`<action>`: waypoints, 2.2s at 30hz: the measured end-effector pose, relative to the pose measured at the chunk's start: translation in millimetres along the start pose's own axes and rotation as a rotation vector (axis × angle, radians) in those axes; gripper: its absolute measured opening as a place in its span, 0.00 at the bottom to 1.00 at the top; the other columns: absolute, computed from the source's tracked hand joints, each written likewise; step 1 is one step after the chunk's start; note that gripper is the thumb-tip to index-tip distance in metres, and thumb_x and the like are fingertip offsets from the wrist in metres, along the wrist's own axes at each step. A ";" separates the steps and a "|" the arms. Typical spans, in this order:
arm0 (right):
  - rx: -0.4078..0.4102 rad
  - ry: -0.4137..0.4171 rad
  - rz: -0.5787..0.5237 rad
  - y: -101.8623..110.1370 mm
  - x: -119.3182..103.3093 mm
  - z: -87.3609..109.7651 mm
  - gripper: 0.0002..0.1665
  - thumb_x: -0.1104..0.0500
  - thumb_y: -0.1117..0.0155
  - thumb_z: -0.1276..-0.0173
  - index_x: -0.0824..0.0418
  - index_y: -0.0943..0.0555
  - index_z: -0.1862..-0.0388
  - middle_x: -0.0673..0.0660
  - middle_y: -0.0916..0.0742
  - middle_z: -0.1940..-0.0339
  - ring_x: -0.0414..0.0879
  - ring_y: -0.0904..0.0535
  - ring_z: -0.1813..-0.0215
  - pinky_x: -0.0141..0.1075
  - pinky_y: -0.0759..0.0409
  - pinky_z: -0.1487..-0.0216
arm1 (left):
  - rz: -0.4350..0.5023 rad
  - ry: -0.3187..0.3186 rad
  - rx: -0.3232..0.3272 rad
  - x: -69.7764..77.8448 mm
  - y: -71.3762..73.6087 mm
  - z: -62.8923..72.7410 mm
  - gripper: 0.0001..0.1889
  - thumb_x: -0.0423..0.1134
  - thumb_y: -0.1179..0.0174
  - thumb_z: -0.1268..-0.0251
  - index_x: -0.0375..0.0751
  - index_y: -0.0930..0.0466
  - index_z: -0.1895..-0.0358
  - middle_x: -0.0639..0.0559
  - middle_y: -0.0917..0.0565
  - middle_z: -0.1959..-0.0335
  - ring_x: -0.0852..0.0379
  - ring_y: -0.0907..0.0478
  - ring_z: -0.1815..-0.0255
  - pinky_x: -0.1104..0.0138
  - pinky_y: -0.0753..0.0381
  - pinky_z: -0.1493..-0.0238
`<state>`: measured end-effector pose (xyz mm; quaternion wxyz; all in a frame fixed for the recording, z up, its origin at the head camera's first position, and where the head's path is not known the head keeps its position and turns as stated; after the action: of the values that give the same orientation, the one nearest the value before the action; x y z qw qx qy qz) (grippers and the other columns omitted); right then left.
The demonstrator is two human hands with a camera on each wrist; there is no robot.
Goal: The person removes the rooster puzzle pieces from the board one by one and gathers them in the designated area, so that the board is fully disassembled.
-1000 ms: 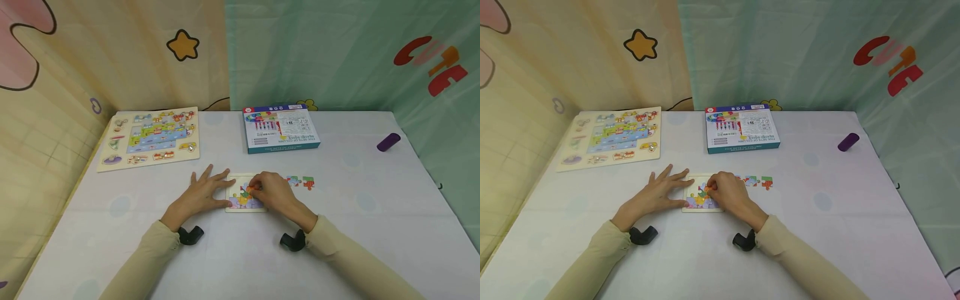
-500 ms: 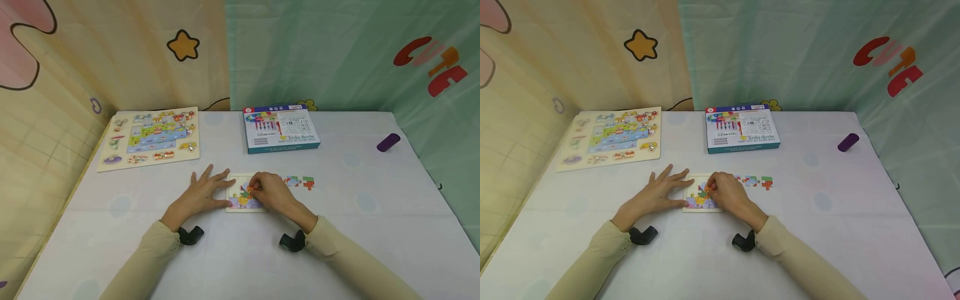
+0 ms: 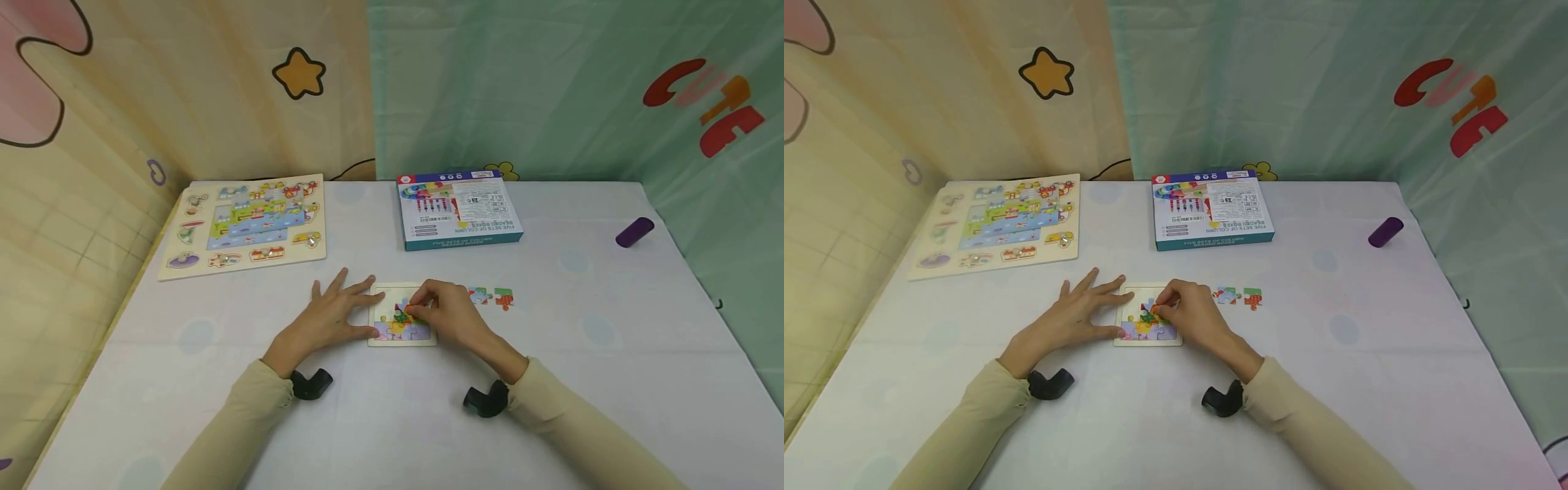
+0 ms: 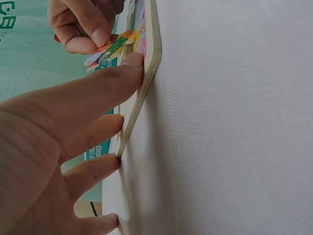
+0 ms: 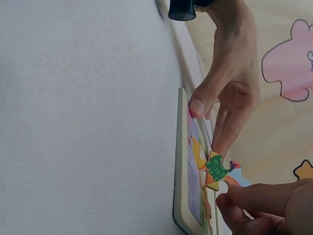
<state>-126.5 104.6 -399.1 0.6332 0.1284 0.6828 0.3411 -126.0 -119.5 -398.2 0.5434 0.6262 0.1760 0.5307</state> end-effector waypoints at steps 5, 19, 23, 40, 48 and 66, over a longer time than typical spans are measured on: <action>-0.007 -0.037 -0.039 2.8 2.3 1.1 0.05 0.56 0.27 0.38 0.54 0.15 0.68 0.46 0.15 0.70 0.44 0.27 0.76 0.32 0.31 0.76 | -0.008 -0.002 0.000 0.2 -0.5 -0.9 0.36 0.54 0.27 0.48 0.54 0.24 0.33 0.52 0.38 0.24 0.34 0.60 0.22 0.26 0.65 0.36; 0.039 -0.102 -0.091 24.5 23.0 22.1 0.05 0.57 0.25 0.40 0.55 0.12 0.66 0.48 0.13 0.67 0.45 0.25 0.72 0.30 0.29 0.74 | -0.009 -0.010 -0.004 1.2 -0.2 -1.1 0.36 0.54 0.26 0.48 0.53 0.25 0.33 0.51 0.38 0.24 0.33 0.60 0.22 0.26 0.65 0.36; 0.072 -0.130 -0.133 36.0 35.1 32.4 0.06 0.58 0.25 0.41 0.58 0.12 0.65 0.50 0.12 0.65 0.45 0.20 0.67 0.30 0.24 0.68 | -0.008 -0.011 -0.008 1.1 0.6 -1.0 0.36 0.54 0.27 0.48 0.53 0.25 0.33 0.51 0.38 0.24 0.33 0.61 0.22 0.26 0.65 0.36; 0.124 -0.263 -0.087 73.8 71.7 59.4 0.15 0.48 0.25 0.40 0.57 0.11 0.61 0.50 0.11 0.61 0.45 0.20 0.51 0.30 0.24 0.58 | -0.001 0.002 -0.004 -2.7 -0.3 0.1 0.36 0.55 0.27 0.48 0.54 0.25 0.33 0.52 0.39 0.24 0.35 0.62 0.21 0.27 0.66 0.36; 0.145 -0.277 -0.044 75.4 74.7 60.8 0.12 0.52 0.26 0.39 0.59 0.11 0.62 0.51 0.10 0.61 0.45 0.20 0.51 0.29 0.25 0.60 | 0.012 0.006 0.000 -1.8 -1.3 -0.3 0.37 0.54 0.26 0.48 0.54 0.25 0.33 0.52 0.39 0.24 0.35 0.62 0.21 0.27 0.67 0.35; 0.178 -0.226 0.083 73.4 69.0 59.7 0.07 0.56 0.27 0.39 0.58 0.10 0.65 0.52 0.11 0.64 0.47 0.20 0.57 0.34 0.26 0.64 | -0.009 -0.003 -0.001 -1.0 -0.4 0.1 0.37 0.55 0.27 0.48 0.55 0.26 0.32 0.52 0.39 0.24 0.35 0.62 0.21 0.27 0.66 0.35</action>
<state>-99.9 218.5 -404.5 0.6776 0.2497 0.6287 0.2884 -126.2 -120.3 -399.1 0.5462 0.6259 0.1778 0.5276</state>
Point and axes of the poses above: each hand's wrist, its own z-axis away from the middle knuckle, its own y-axis out of the back of the hand, x = y × z, the point moved 2 cm from there along -z, towards the middle knuckle
